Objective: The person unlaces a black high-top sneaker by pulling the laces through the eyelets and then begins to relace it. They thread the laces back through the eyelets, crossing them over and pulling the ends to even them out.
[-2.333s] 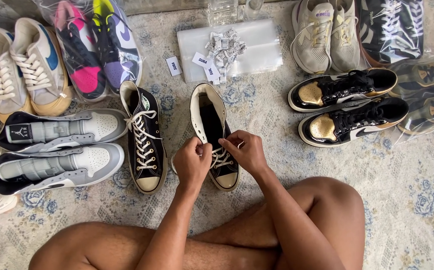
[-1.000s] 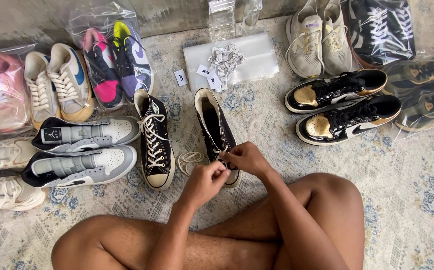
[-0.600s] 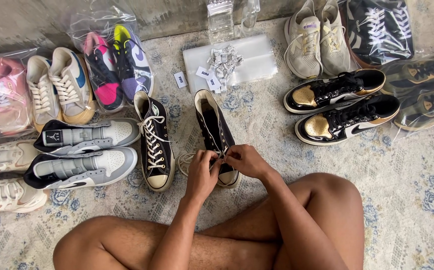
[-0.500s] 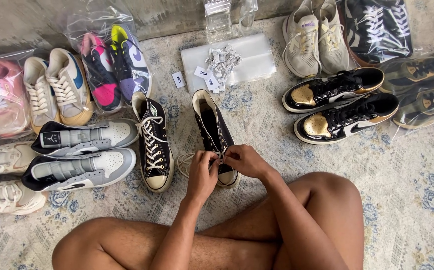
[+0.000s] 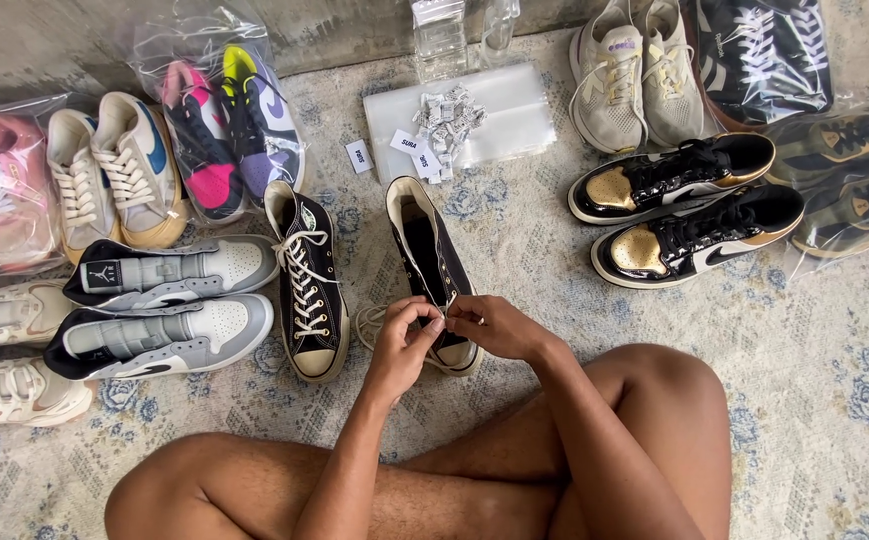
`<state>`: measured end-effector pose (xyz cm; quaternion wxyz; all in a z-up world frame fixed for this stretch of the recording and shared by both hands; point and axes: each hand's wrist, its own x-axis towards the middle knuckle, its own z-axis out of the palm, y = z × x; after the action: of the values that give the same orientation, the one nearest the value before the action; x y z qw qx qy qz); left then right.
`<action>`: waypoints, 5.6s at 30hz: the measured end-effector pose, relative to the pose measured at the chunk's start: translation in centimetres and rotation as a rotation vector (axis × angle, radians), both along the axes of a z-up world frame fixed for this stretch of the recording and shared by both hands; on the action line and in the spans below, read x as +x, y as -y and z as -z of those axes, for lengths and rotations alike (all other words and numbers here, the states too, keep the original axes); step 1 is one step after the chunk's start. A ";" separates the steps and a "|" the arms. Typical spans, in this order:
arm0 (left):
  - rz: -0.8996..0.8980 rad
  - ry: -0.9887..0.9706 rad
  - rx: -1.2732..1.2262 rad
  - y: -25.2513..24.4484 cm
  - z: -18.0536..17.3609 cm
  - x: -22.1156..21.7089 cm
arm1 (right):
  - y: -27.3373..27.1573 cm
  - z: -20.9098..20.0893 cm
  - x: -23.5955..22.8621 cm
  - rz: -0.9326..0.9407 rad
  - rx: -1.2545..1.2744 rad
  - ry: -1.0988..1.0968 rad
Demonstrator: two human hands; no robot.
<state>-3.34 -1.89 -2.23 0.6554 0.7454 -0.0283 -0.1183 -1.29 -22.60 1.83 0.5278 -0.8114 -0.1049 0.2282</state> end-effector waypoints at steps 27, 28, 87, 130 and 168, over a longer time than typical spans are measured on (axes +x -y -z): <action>0.015 0.117 -0.274 -2.0 -5.4 0.8 | 0.3 -3.4 -0.7 0.113 0.567 0.225; 0.012 0.119 -0.274 -2.1 -6.0 0.8 | 0.3 -3.2 -0.6 0.110 0.567 0.225; -0.303 0.240 -0.164 0.3 -22.4 0.0 | -5.5 -16.8 -3.7 0.534 0.298 0.845; -0.207 0.584 -0.130 0.5 -26.7 3.2 | -5.4 -21.8 -0.8 0.496 0.449 0.706; -0.218 0.427 -0.471 1.3 -26.9 3.1 | -4.9 -23.1 -0.2 0.451 0.467 0.754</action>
<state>-0.20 -3.18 24.69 0.7977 0.5801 -0.1114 0.1211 -1.49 -17.72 24.97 0.6569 -0.7001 -0.1586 -0.2305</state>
